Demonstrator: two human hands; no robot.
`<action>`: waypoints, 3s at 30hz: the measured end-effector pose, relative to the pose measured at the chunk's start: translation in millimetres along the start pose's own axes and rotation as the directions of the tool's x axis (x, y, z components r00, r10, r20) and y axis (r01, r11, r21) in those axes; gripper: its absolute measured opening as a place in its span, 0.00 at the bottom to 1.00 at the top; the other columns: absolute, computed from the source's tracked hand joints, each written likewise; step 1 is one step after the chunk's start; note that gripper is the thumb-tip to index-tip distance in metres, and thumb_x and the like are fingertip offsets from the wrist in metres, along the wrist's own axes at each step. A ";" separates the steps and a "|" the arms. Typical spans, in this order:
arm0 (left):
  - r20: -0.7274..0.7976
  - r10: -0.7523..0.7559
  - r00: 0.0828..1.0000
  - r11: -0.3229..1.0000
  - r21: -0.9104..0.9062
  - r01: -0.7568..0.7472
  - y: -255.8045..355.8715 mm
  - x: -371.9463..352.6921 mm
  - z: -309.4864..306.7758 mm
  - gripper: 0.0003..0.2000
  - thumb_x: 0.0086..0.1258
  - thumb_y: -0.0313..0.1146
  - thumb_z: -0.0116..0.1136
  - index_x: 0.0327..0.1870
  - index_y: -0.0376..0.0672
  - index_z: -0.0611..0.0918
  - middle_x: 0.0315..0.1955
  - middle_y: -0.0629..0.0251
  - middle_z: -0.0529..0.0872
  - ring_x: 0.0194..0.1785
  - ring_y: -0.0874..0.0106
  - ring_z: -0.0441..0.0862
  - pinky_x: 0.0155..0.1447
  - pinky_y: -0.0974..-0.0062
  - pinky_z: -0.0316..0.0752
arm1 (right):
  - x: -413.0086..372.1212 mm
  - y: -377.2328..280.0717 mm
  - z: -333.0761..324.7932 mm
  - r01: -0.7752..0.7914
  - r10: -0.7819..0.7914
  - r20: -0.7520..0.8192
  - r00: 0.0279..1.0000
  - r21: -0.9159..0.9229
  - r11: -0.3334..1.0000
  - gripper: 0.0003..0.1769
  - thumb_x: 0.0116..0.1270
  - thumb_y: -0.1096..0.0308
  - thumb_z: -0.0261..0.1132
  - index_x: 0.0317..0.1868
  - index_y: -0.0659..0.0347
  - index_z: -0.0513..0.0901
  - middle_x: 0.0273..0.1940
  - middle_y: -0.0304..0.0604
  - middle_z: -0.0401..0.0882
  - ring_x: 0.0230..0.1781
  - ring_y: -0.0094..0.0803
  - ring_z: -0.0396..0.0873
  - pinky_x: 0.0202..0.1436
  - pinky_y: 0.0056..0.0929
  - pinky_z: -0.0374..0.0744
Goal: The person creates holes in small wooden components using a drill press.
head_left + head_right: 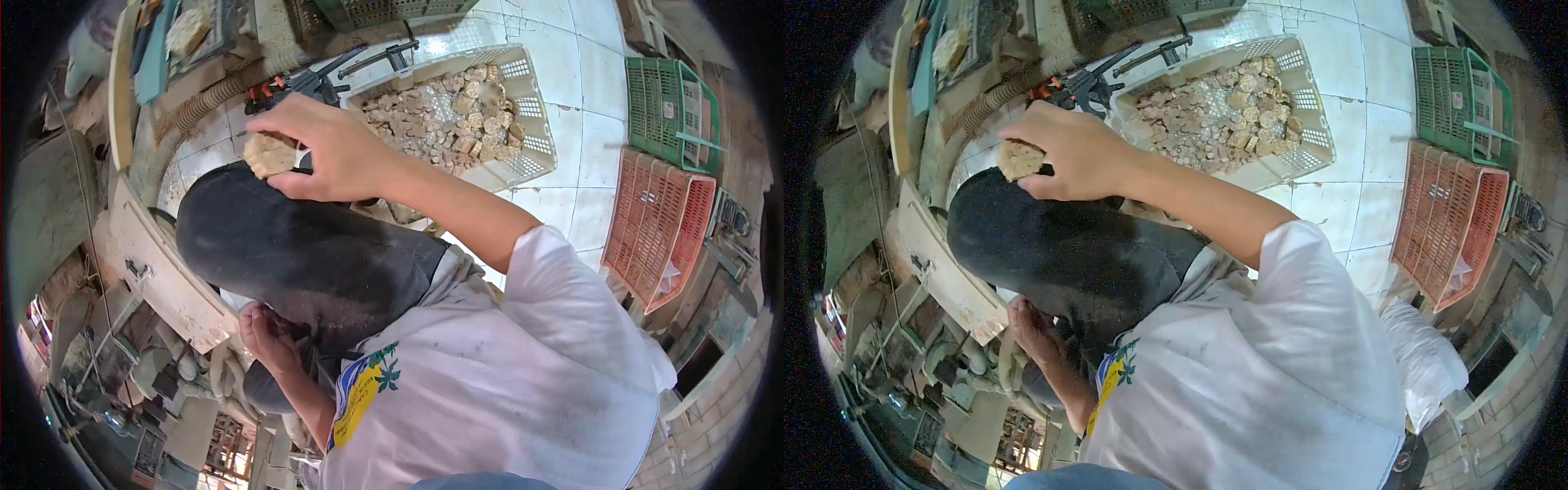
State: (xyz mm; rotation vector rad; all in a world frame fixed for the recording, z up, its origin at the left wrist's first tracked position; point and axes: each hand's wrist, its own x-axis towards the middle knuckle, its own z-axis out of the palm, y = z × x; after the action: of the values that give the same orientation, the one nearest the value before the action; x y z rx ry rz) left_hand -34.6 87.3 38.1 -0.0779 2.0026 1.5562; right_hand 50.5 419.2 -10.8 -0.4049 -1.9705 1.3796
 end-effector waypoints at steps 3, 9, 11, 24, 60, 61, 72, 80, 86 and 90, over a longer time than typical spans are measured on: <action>-0.085 0.032 0.996 0.999 -0.034 -0.035 -6.0 -7.8 4.6 0.06 0.77 0.29 0.52 0.48 0.38 0.78 0.29 0.69 0.79 0.28 0.81 0.74 0.31 0.83 0.70 | -8.1 18.4 2.2 -0.179 0.178 -0.020 0.984 -0.072 0.981 0.32 0.55 0.62 0.76 0.61 0.58 0.79 0.51 0.45 0.81 0.49 0.38 0.82 0.51 0.34 0.82; -0.290 -0.021 0.957 0.962 0.255 0.098 -33.7 -21.1 -1.0 0.06 0.76 0.27 0.55 0.46 0.35 0.80 0.28 0.69 0.81 0.26 0.80 0.75 0.28 0.82 0.70 | -178.3 192.4 -72.5 -0.748 0.731 -0.202 0.652 -0.331 0.576 0.33 0.57 0.54 0.75 0.57 0.68 0.81 0.50 0.55 0.85 0.49 0.42 0.85 0.55 0.36 0.81; -0.275 -0.070 0.959 0.934 0.320 0.160 -41.7 -23.7 -5.7 0.07 0.76 0.28 0.56 0.43 0.32 0.82 0.34 0.65 0.85 0.32 0.78 0.81 0.33 0.80 0.75 | -225.1 222.7 -101.5 -0.751 0.788 -0.163 0.594 -0.463 0.470 0.32 0.58 0.52 0.74 0.56 0.67 0.82 0.51 0.57 0.85 0.50 0.45 0.85 0.55 0.38 0.81; -0.344 -0.081 0.935 0.963 0.217 0.163 -18.7 -26.1 14.9 0.07 0.71 0.21 0.55 0.45 0.35 0.83 0.38 0.65 0.87 0.37 0.74 0.85 0.41 0.76 0.82 | -214.4 313.9 -108.5 -0.789 0.594 -0.732 0.334 -0.562 -0.248 0.18 0.59 0.58 0.69 0.48 0.54 0.87 0.57 0.50 0.77 0.60 0.47 0.77 0.58 0.50 0.79; -0.200 0.401 0.894 0.299 -0.894 -0.334 -31.5 2.2 -96.5 0.13 0.75 0.26 0.59 0.58 0.34 0.81 0.49 0.55 0.87 0.49 0.66 0.86 0.56 0.67 0.83 | 2.6 -164.9 254.3 0.303 -0.412 0.809 0.419 0.303 0.903 0.11 0.58 0.78 0.72 0.42 0.62 0.85 0.41 0.45 0.87 0.37 0.37 0.86 0.41 0.29 0.82; -0.198 0.401 0.894 0.324 -0.883 -0.340 -30.9 2.1 -95.7 0.13 0.75 0.26 0.60 0.57 0.33 0.81 0.49 0.56 0.87 0.50 0.67 0.86 0.56 0.68 0.83 | 1.4 -163.6 254.6 0.286 -0.413 0.802 0.432 0.313 0.906 0.11 0.59 0.78 0.72 0.42 0.62 0.85 0.40 0.46 0.87 0.37 0.37 0.86 0.40 0.29 0.82; -0.219 0.421 0.880 0.596 -0.665 -0.451 -33.8 4.0 -101.0 0.12 0.74 0.26 0.62 0.55 0.32 0.83 0.50 0.54 0.86 0.49 0.68 0.86 0.57 0.70 0.83 | -1.1 -161.4 257.6 0.409 -0.490 0.782 0.384 0.332 0.850 0.14 0.57 0.76 0.75 0.44 0.60 0.85 0.37 0.44 0.87 0.34 0.35 0.86 0.36 0.28 0.83; -0.134 0.394 0.909 0.400 -0.866 -0.300 -35.1 13.1 -92.5 0.15 0.78 0.30 0.57 0.59 0.31 0.80 0.52 0.55 0.86 0.52 0.68 0.85 0.59 0.69 0.82 | -0.4 -164.2 254.1 0.384 -0.457 0.787 0.416 0.303 0.872 0.19 0.56 0.74 0.76 0.48 0.59 0.83 0.37 0.44 0.86 0.35 0.36 0.87 0.35 0.29 0.84; -0.099 0.398 0.912 0.362 -0.897 -0.256 -33.3 16.3 -87.3 0.18 0.79 0.35 0.56 0.61 0.31 0.79 0.54 0.53 0.85 0.55 0.65 0.85 0.60 0.67 0.81 | 2.1 -155.1 253.5 0.400 -0.466 0.771 0.435 0.298 0.867 0.21 0.56 0.74 0.76 0.51 0.57 0.83 0.37 0.43 0.85 0.34 0.36 0.87 0.35 0.29 0.84; -0.095 0.416 0.905 0.350 -0.901 -0.255 -33.6 15.7 -85.2 0.17 0.79 0.34 0.55 0.61 0.32 0.79 0.55 0.55 0.85 0.55 0.68 0.85 0.60 0.69 0.80 | 4.5 -158.2 251.2 0.491 -0.489 0.779 0.393 0.271 0.828 0.15 0.57 0.73 0.75 0.46 0.56 0.85 0.36 0.43 0.84 0.31 0.36 0.86 0.33 0.30 0.83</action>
State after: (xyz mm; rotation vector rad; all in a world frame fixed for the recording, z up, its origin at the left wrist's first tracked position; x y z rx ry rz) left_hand -69.5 4.9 13.2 0.0467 0.8222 2.6879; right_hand -105.0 185.2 85.2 1.0102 -2.4984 1.2317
